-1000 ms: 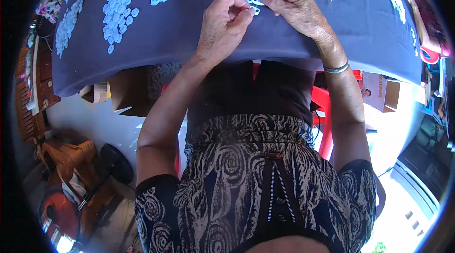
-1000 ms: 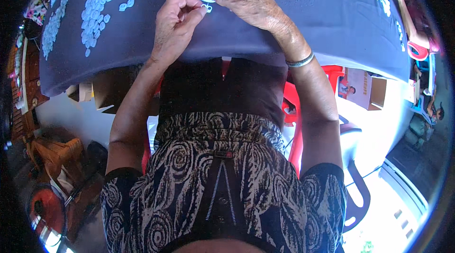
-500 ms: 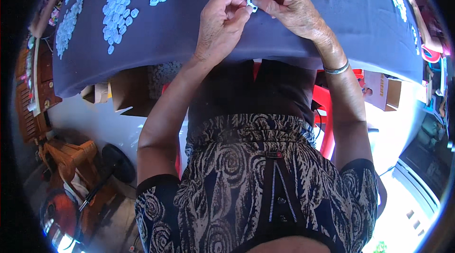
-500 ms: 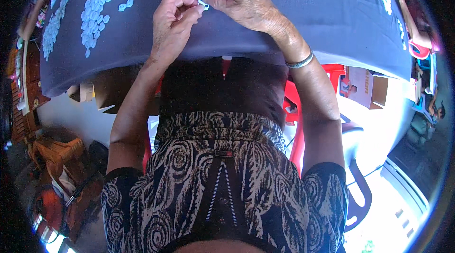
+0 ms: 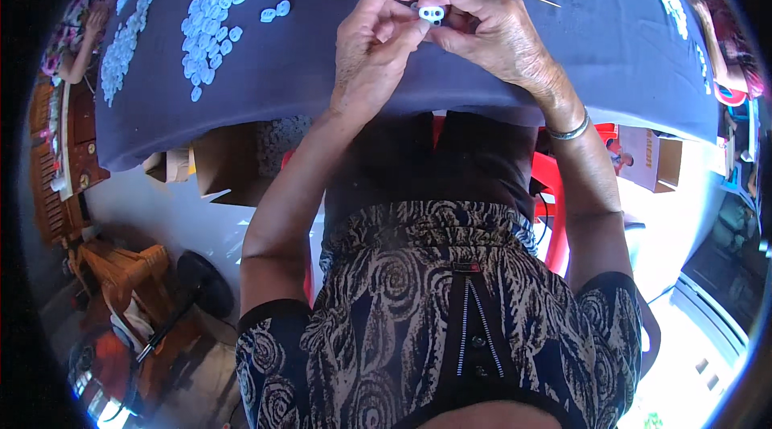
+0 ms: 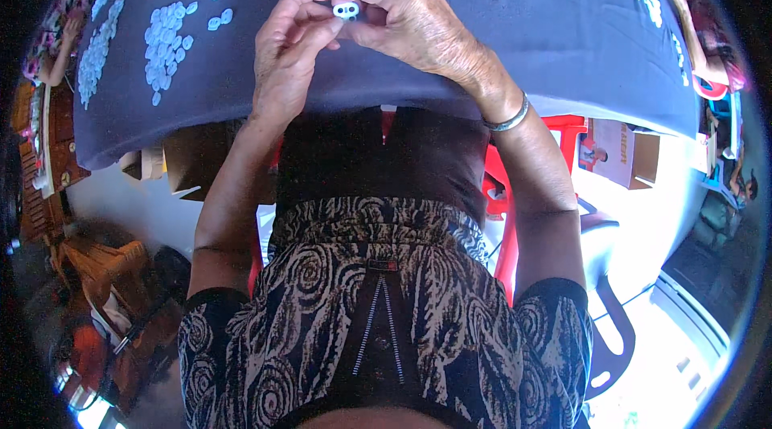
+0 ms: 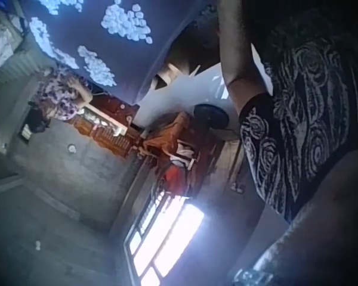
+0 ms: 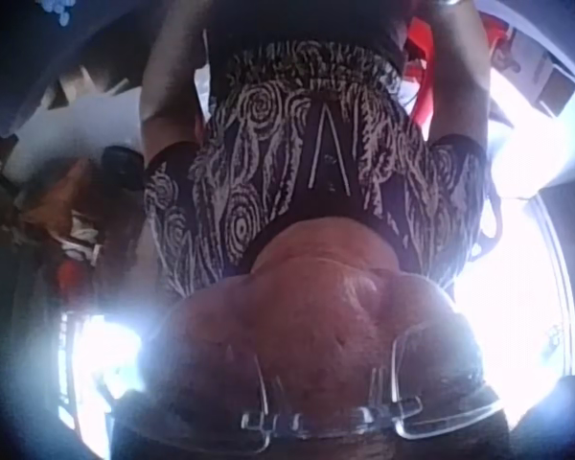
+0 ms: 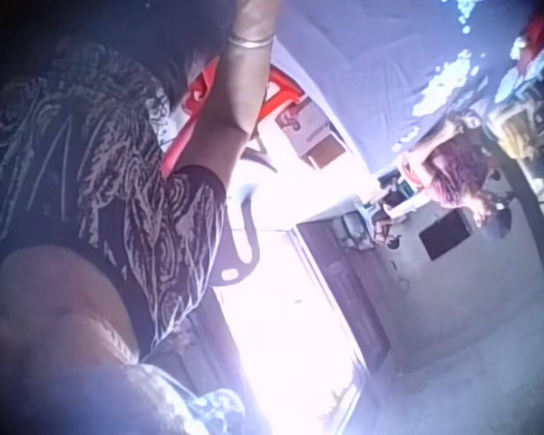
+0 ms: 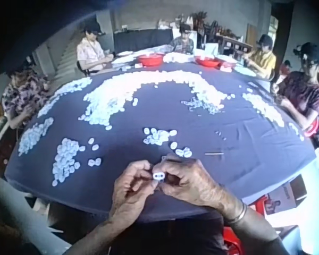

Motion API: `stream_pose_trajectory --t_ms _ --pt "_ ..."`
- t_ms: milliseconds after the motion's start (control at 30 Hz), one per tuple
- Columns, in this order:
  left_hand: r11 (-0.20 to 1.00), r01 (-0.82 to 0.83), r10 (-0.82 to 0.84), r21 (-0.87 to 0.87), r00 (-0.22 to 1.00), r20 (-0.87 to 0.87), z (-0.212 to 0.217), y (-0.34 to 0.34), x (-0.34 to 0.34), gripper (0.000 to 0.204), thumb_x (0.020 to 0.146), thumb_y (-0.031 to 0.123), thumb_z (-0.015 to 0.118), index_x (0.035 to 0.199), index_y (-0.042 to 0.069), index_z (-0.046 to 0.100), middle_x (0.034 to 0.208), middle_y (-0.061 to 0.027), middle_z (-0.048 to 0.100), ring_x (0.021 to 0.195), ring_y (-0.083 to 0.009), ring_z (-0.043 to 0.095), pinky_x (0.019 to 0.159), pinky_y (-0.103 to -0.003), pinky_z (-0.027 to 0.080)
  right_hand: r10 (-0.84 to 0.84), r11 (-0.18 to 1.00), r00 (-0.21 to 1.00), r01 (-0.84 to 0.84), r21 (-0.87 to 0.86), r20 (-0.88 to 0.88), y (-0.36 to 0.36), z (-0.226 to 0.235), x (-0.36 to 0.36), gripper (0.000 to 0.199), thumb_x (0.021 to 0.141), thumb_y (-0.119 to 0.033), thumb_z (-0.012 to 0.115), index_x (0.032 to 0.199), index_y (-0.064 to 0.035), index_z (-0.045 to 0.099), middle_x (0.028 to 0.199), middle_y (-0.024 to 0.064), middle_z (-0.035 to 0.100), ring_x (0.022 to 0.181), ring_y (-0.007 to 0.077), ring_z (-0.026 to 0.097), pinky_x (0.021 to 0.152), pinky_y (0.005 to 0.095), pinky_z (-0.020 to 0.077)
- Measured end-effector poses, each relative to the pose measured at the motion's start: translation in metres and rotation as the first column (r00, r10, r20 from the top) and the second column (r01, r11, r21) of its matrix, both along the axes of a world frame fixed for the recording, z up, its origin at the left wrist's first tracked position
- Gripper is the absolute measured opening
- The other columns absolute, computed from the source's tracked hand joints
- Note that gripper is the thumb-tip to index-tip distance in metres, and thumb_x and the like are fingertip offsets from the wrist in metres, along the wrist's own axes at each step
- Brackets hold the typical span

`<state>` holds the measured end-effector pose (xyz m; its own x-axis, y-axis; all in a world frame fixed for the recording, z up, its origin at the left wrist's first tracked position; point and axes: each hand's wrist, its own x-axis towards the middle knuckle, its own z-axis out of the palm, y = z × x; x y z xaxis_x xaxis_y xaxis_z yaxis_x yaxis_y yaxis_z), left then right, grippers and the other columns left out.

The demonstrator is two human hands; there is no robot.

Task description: The person assembles plastic toggles by picking up plastic pieces from the table, fitting components into the toggle bodies, and pressing the parts together by hand.

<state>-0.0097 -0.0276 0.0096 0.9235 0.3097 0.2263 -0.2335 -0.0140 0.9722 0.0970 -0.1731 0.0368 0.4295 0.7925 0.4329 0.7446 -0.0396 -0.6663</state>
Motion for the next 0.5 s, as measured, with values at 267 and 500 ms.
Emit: stream_pose_trajectory --t_ms 267,500 --pt "0.999 -0.049 0.049 0.012 0.998 -0.029 0.0001 -0.0011 0.0015 0.032 0.086 0.004 0.065 0.116 0.003 0.054 0.090 -0.0042 0.064 0.078 -0.0077 0.059 0.065 -0.022 0.048 0.014 0.999 0.990 -0.018 0.032 0.141 0.0030 -0.0026 -0.0028 0.031 0.074 -0.011 0.073 0.102 -0.0038 0.062 0.091 0.0095 0.061 0.071 0.0247 0.064 0.062 0.0326 0.0531" --pt "0.999 -0.039 0.039 -0.001 0.998 -0.055 0.0051 -0.0046 -0.0009 0.030 0.086 0.002 0.064 0.115 0.004 0.054 0.088 -0.0035 0.064 0.080 -0.0063 0.058 0.068 -0.021 0.048 -0.058 0.996 0.940 0.078 -0.046 0.335 0.0019 -0.0028 -0.0072 0.036 0.079 -0.025 0.070 0.106 -0.0055 0.058 0.093 0.0114 0.061 0.078 0.0312 0.065 0.064 0.0379 0.0536"
